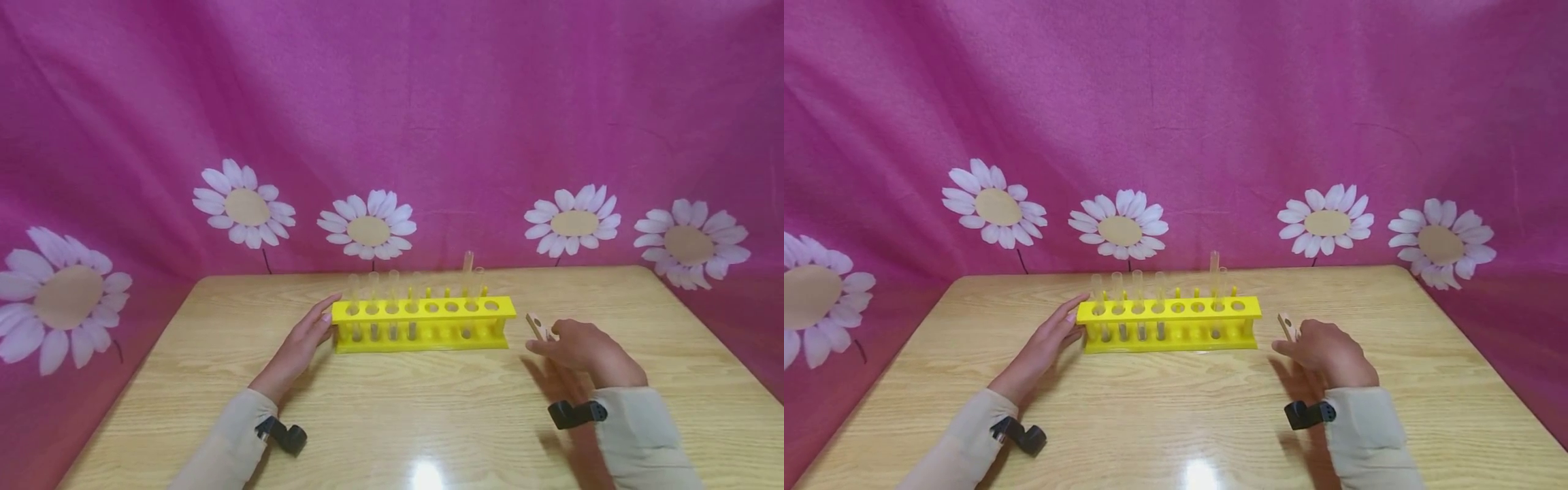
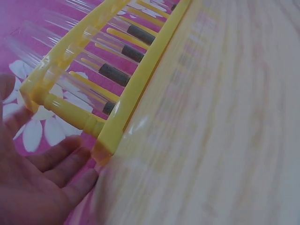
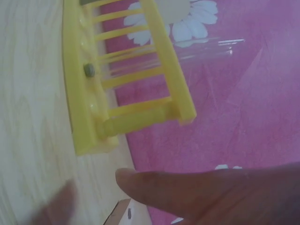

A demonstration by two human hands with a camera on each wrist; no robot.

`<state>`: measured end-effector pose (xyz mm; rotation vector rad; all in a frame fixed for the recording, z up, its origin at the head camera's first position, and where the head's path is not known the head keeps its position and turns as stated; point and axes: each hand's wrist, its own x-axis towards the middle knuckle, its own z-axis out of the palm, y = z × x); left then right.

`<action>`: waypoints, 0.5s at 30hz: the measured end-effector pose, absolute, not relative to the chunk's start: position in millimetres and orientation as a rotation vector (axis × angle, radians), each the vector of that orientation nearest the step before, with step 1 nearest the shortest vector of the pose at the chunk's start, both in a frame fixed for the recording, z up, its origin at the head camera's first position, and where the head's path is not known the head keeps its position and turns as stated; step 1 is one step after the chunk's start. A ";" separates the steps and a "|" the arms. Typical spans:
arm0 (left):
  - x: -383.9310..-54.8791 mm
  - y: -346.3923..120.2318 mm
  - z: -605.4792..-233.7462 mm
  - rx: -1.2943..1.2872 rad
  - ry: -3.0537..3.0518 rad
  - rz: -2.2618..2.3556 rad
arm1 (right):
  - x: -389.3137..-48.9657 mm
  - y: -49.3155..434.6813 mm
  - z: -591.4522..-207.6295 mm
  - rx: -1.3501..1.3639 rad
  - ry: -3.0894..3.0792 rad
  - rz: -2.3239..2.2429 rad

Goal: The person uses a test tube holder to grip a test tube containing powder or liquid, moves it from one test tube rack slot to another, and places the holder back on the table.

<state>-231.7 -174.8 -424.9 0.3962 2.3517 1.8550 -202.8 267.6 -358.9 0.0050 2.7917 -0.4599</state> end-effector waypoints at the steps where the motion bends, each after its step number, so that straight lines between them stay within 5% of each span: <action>1: -231.6 -174.6 -425.7 0.404 2.346 1.871 | -203.9 268.2 -357.6 0.011 2.777 -0.454; 15: -230.7 -172.3 -435.7 0.479 2.212 2.067 | -201.5 269.1 -369.3 0.119 2.811 -0.537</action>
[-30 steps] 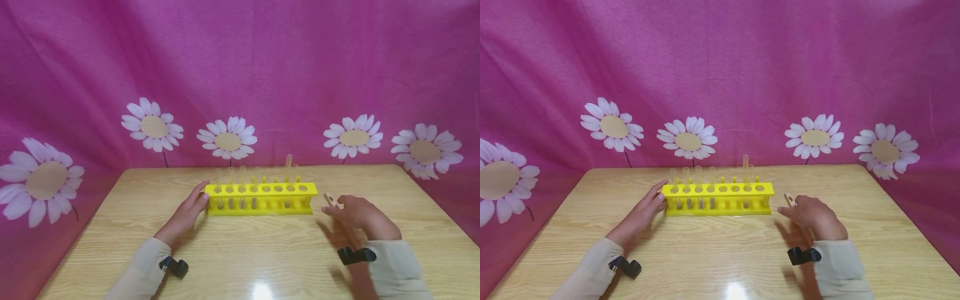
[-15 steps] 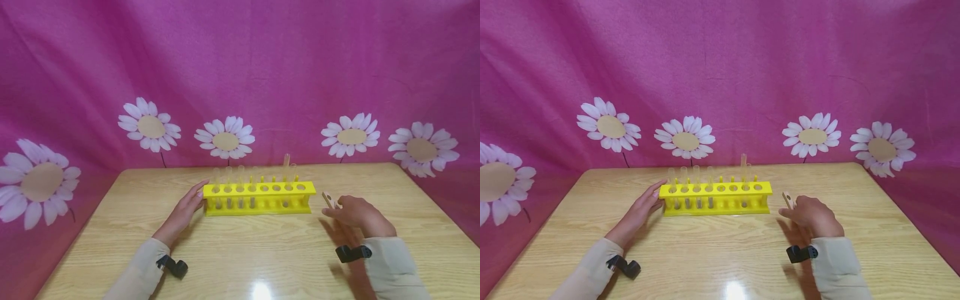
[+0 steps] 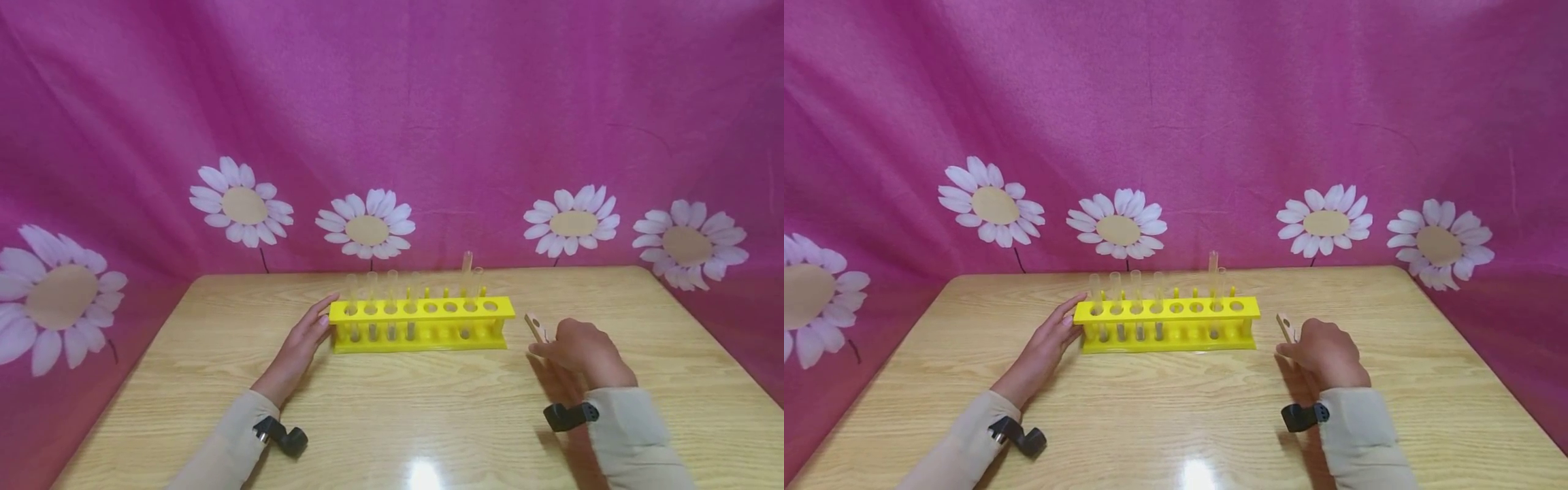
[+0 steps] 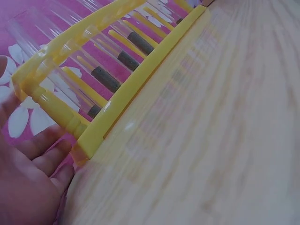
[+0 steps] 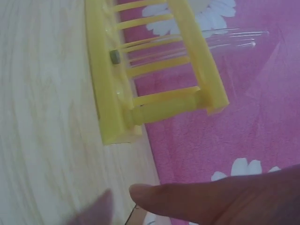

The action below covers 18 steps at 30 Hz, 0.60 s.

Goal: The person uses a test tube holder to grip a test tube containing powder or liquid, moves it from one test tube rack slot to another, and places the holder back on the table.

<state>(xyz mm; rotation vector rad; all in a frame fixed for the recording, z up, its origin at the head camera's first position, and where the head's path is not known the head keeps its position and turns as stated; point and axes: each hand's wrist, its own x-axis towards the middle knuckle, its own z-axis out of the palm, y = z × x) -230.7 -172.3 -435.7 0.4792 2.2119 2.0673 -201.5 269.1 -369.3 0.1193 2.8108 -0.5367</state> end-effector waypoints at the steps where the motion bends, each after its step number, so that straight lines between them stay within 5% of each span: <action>1: -230.6 -172.3 -436.3 0.482 2.192 2.080 | -201.5 268.6 -370.2 0.130 2.820 -0.540; 18: -228.4 -172.2 -437.1 0.516 2.116 2.118 | -205.7 266.0 -377.1 0.217 2.950 -0.384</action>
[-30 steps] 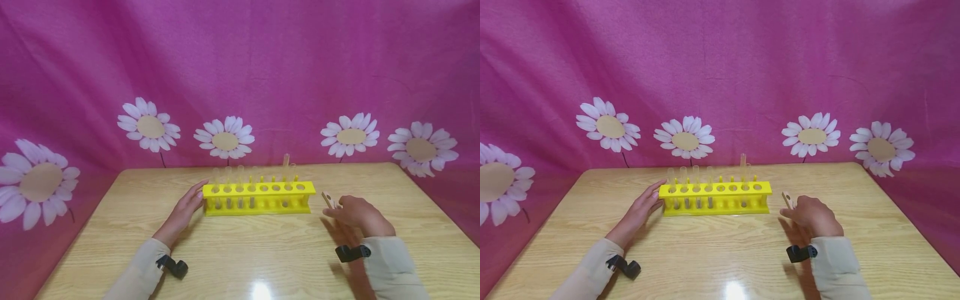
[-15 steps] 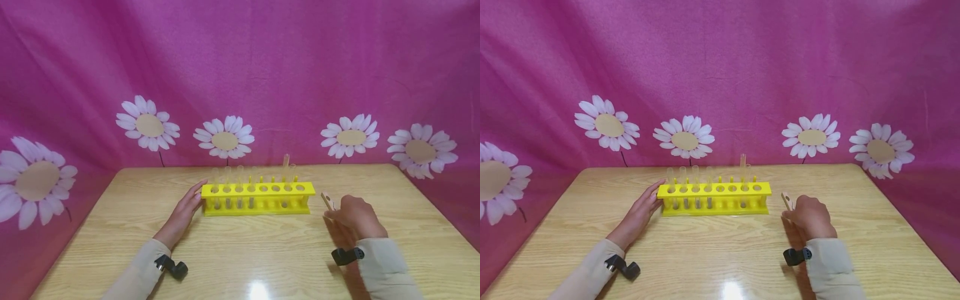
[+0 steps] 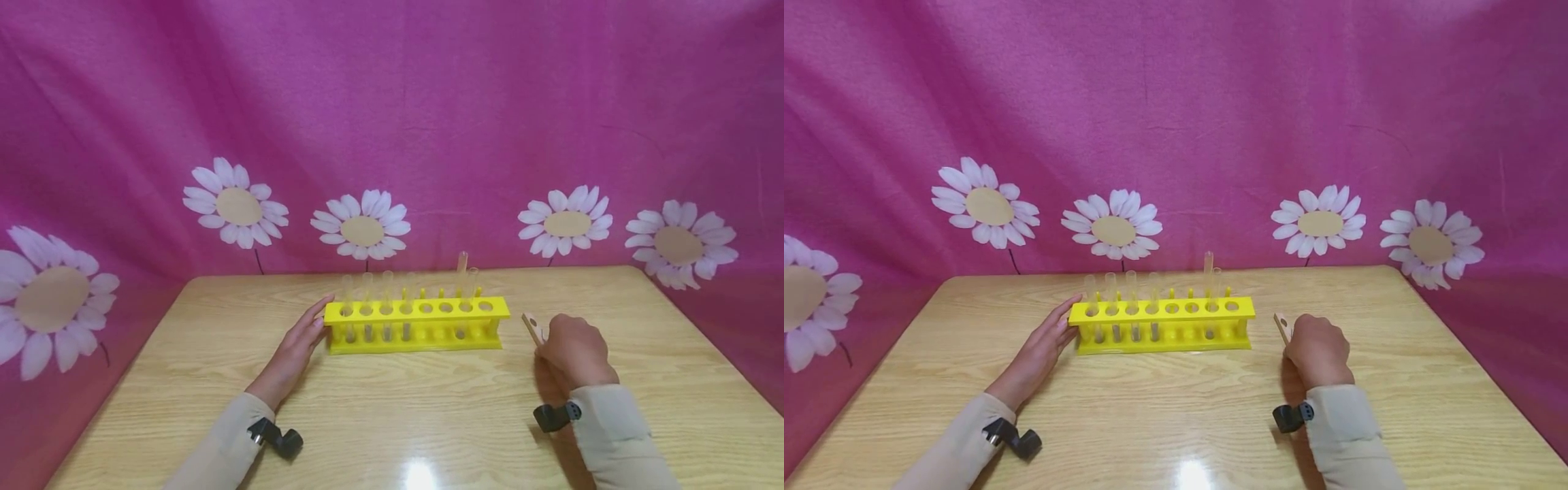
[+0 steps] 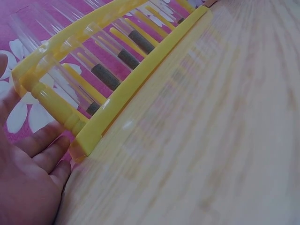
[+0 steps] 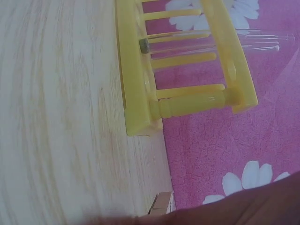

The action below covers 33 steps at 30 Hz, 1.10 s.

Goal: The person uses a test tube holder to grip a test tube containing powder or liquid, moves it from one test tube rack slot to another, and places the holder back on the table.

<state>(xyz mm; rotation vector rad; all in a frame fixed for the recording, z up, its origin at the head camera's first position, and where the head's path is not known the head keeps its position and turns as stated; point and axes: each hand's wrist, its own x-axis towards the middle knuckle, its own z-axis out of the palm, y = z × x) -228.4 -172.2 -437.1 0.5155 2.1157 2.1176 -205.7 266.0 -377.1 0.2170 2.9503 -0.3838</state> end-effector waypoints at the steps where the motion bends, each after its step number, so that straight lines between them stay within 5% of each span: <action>1: -228.5 -172.3 -437.2 0.520 2.111 2.119 | -205.9 266.1 -376.8 0.228 2.946 -0.385; 33: -230.7 -173.5 -440.2 0.500 2.095 2.116 | -190.5 257.3 -329.2 0.218 2.999 -0.610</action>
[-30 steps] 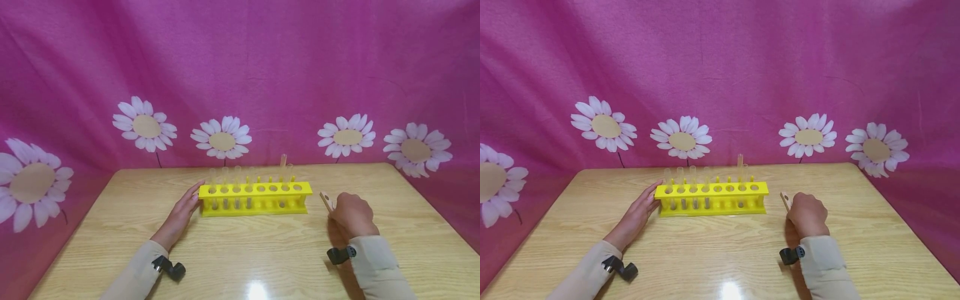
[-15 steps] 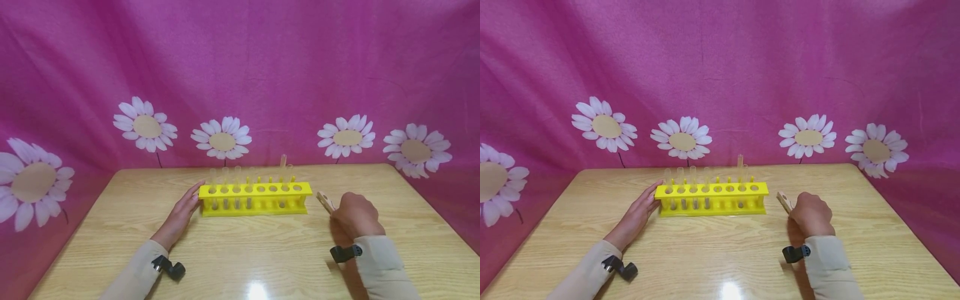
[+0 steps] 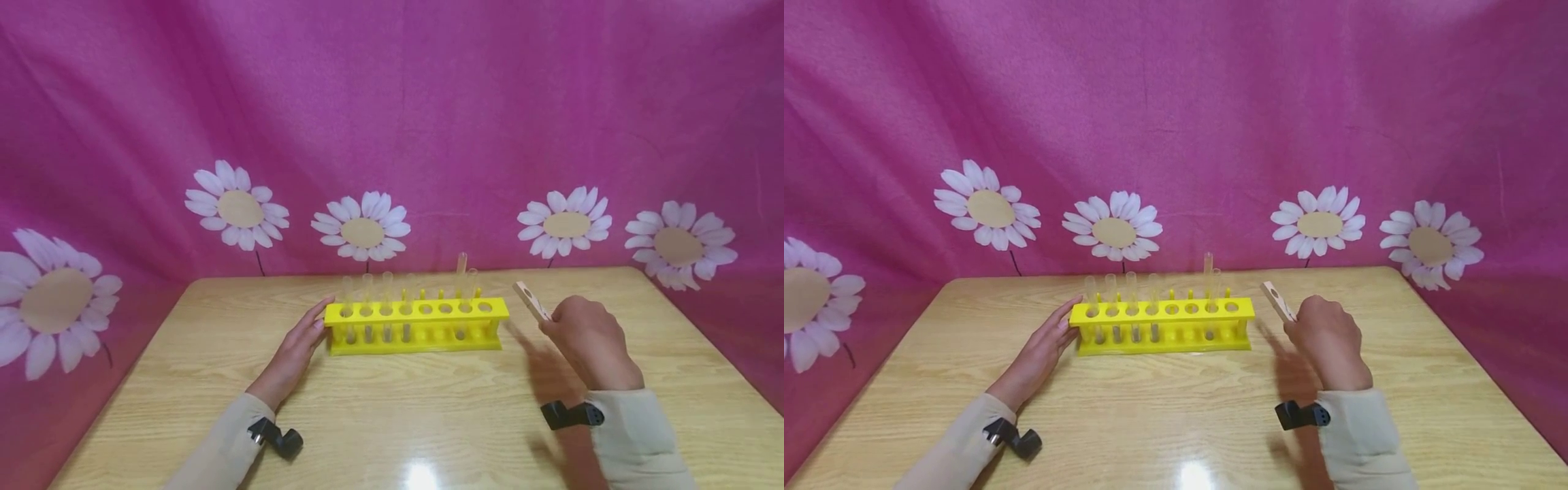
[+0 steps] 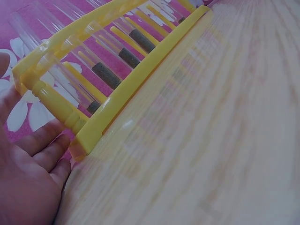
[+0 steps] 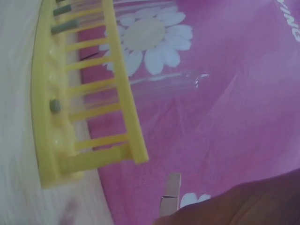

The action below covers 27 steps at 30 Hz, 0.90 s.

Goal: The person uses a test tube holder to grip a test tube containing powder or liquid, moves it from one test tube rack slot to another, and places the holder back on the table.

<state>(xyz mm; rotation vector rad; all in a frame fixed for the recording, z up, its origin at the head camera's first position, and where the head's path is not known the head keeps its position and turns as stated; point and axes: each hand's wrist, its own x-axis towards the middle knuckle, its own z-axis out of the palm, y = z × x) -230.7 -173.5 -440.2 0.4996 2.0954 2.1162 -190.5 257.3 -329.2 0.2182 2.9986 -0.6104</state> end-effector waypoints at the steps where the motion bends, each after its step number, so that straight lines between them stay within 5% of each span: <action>1: -230.7 -173.4 -440.1 0.499 2.094 2.116 | -190.6 256.2 -327.8 0.204 3.014 -0.608; 27: -228.8 -173.6 -437.8 0.416 2.149 2.075 | -183.4 226.2 -315.5 0.042 3.362 -0.743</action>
